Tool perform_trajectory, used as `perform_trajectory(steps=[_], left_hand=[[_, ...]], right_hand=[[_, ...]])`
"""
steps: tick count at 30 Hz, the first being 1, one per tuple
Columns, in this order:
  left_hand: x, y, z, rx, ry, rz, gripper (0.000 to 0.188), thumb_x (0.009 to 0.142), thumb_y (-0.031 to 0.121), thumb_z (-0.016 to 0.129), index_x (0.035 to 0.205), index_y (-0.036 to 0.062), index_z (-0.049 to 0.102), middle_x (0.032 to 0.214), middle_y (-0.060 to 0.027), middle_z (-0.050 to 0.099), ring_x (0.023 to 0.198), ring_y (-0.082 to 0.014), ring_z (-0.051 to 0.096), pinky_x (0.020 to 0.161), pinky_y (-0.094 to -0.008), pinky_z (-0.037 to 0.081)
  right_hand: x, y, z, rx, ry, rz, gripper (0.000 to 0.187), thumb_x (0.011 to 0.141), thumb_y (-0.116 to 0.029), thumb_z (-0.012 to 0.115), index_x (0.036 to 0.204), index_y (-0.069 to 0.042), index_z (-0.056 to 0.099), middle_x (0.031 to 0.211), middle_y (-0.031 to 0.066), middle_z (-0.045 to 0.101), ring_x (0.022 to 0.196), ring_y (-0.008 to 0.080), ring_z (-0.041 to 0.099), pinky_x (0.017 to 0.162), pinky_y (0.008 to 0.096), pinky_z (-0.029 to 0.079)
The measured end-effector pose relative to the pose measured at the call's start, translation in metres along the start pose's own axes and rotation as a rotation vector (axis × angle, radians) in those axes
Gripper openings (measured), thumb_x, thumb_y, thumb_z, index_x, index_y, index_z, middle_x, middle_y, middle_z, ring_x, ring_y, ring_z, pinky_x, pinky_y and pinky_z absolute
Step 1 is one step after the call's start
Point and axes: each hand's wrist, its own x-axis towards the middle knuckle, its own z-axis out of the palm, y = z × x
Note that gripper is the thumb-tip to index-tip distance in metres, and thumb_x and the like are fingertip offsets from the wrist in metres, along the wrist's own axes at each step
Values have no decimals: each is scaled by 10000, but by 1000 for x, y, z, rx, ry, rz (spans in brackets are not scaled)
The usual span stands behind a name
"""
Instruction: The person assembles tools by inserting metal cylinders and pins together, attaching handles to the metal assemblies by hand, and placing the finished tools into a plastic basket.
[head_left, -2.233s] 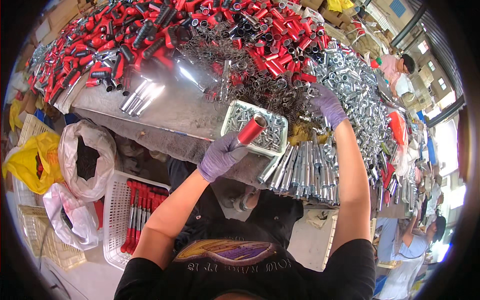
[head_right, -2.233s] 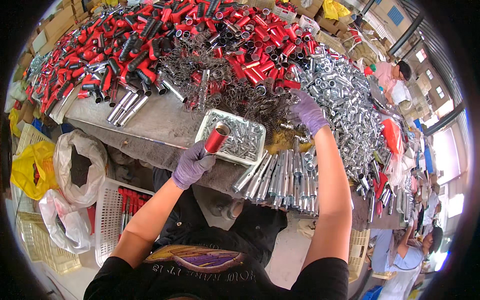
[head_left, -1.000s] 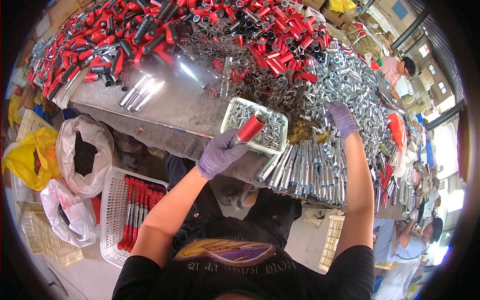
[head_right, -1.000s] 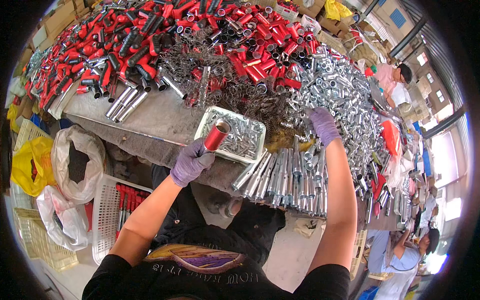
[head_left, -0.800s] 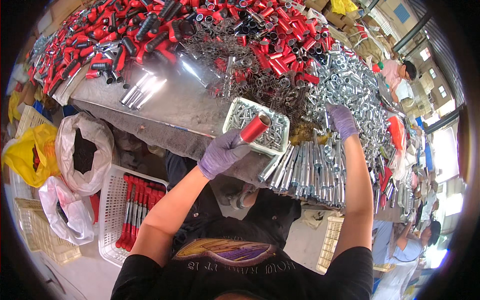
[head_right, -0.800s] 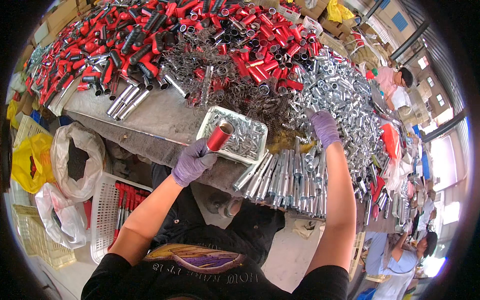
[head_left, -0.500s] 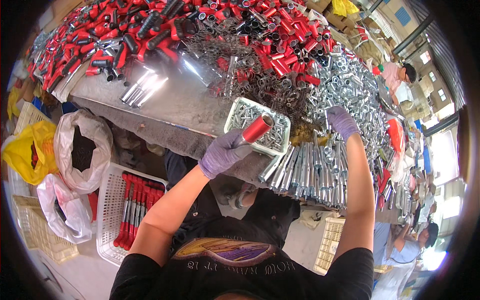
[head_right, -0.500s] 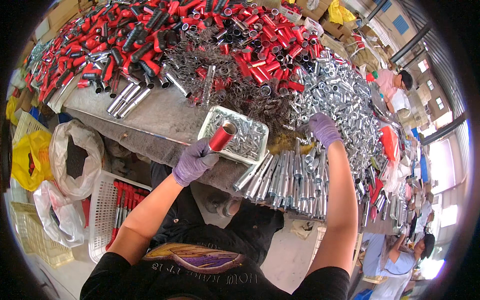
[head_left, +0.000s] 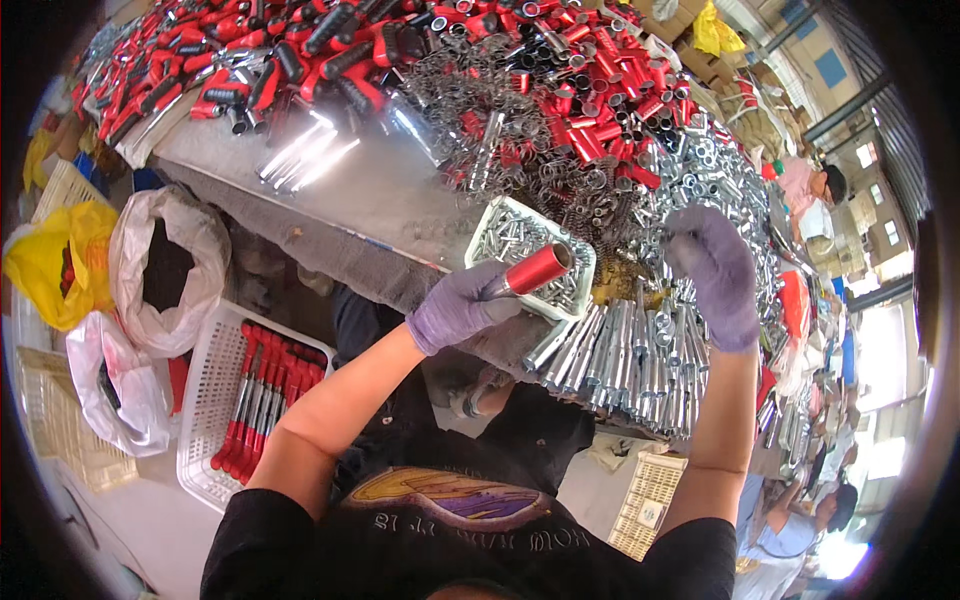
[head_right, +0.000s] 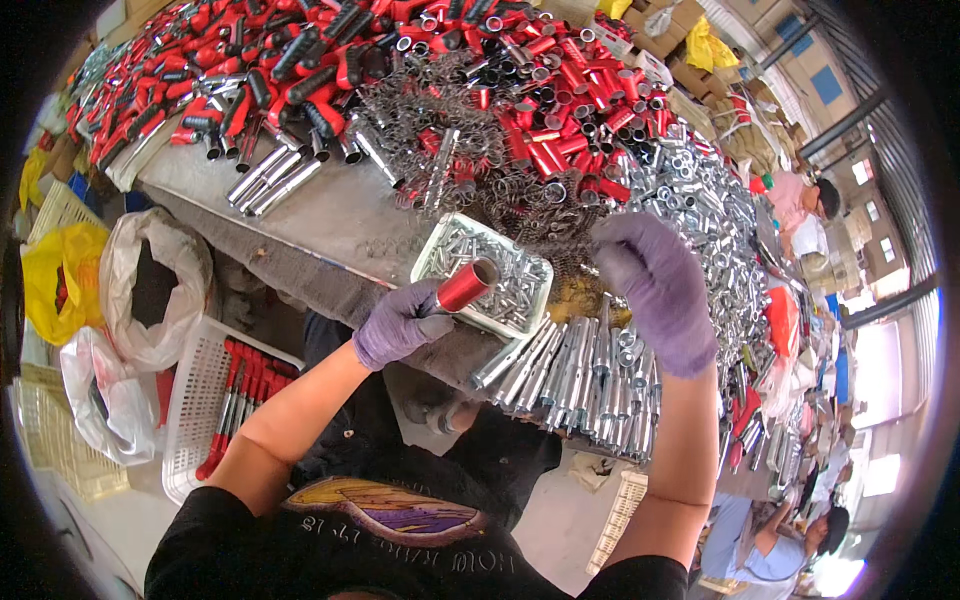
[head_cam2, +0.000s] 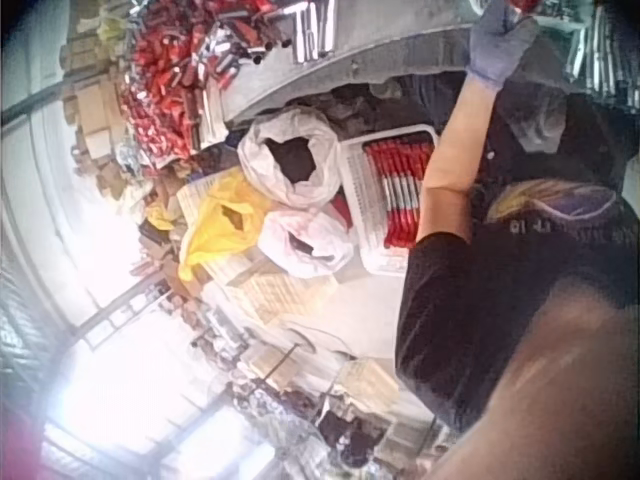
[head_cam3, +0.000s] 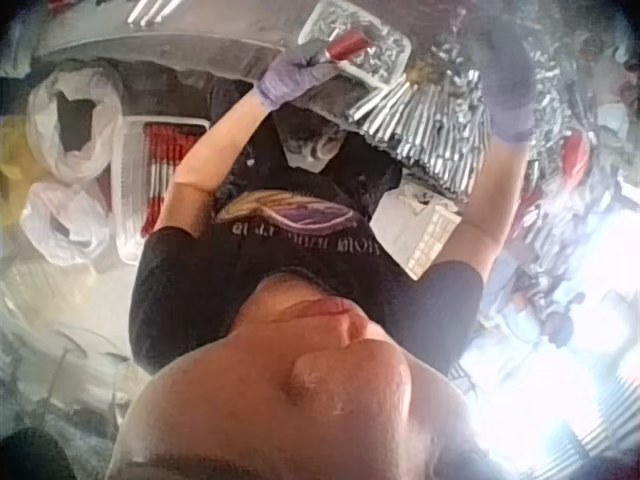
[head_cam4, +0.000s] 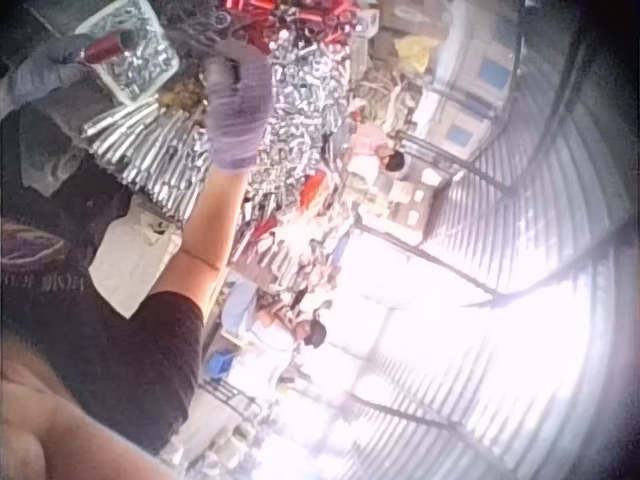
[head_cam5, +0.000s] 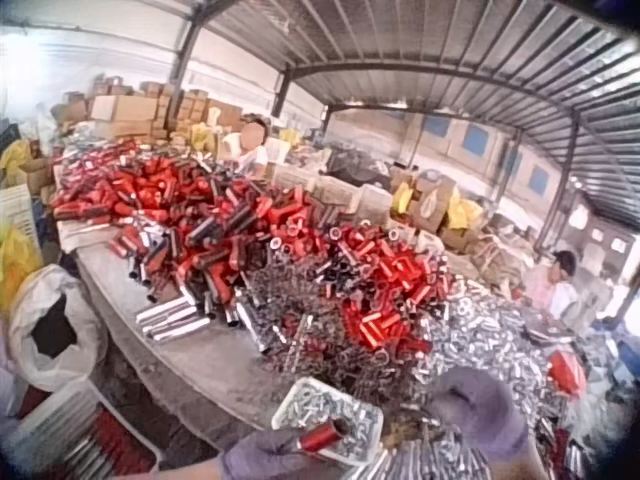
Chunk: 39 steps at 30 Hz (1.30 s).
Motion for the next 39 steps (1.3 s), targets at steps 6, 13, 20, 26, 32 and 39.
perform_trajectory(steps=[6, 13, 20, 26, 32, 39], left_hand=[[-3, -1, -1, -219, -129, -63, 514, 801, 139, 725, 1260, 26, 524, 978, 25, 584, 883, -45, 497, 802, -227, 429], [-5, 4, -4, -85, -110, -57, 494, 801, 191, 734, 1244, 71, 552, 987, -26, 647, 897, -74, 564, 836, -254, 465], [-5, -10, -9, 48, -109, 98, 547, 783, 297, 747, 1240, 70, 550, 968, -56, 646, 860, -85, 571, 818, -256, 463], [-7, -6, -17, 60, -64, 197, 530, 757, 311, 760, 1194, 80, 569, 855, -69, 641, 747, -158, 618, 716, -285, 485], [-14, -12, -26, 28, 140, 312, 471, 729, 295, 770, 1115, 86, 599, 797, -113, 628, 679, -223, 624, 638, -308, 487], [-44, -34, -35, -457, 240, 152, 431, 811, 304, 721, 1092, 61, 504, 841, -21, 533, 770, -131, 522, 667, -283, 439]], right_hand=[[8, -62, 52, -735, -528, -590, 223, 761, -104, 556, 973, -95, 627, 844, 93, 615, 732, 265, 583, 641, 342, 495], [16, -70, 29, -817, -241, -687, 179, 762, -97, 565, 937, -113, 597, 748, 75, 547, 729, 273, 594, 638, 401, 477], [5, -66, 58, -768, -193, -498, 186, 763, -82, 596, 945, -121, 601, 765, 102, 562, 614, 307, 581, 533, 398, 465], [8, -76, 77, -723, -262, -435, 181, 748, -66, 607, 923, -112, 609, 748, 91, 576, 614, 305, 583, 537, 402, 471], [73, -104, 90, -289, -473, -318, 324, 837, -176, 604, 1118, -20, 571, 823, 107, 630, 679, 288, 622, 608, 360, 496], [249, -85, 261, -796, -416, -453, 344, 874, -307, 495, 1021, -14, 597, 1068, 193, 604, 994, 359, 582, 872, 446, 458]])
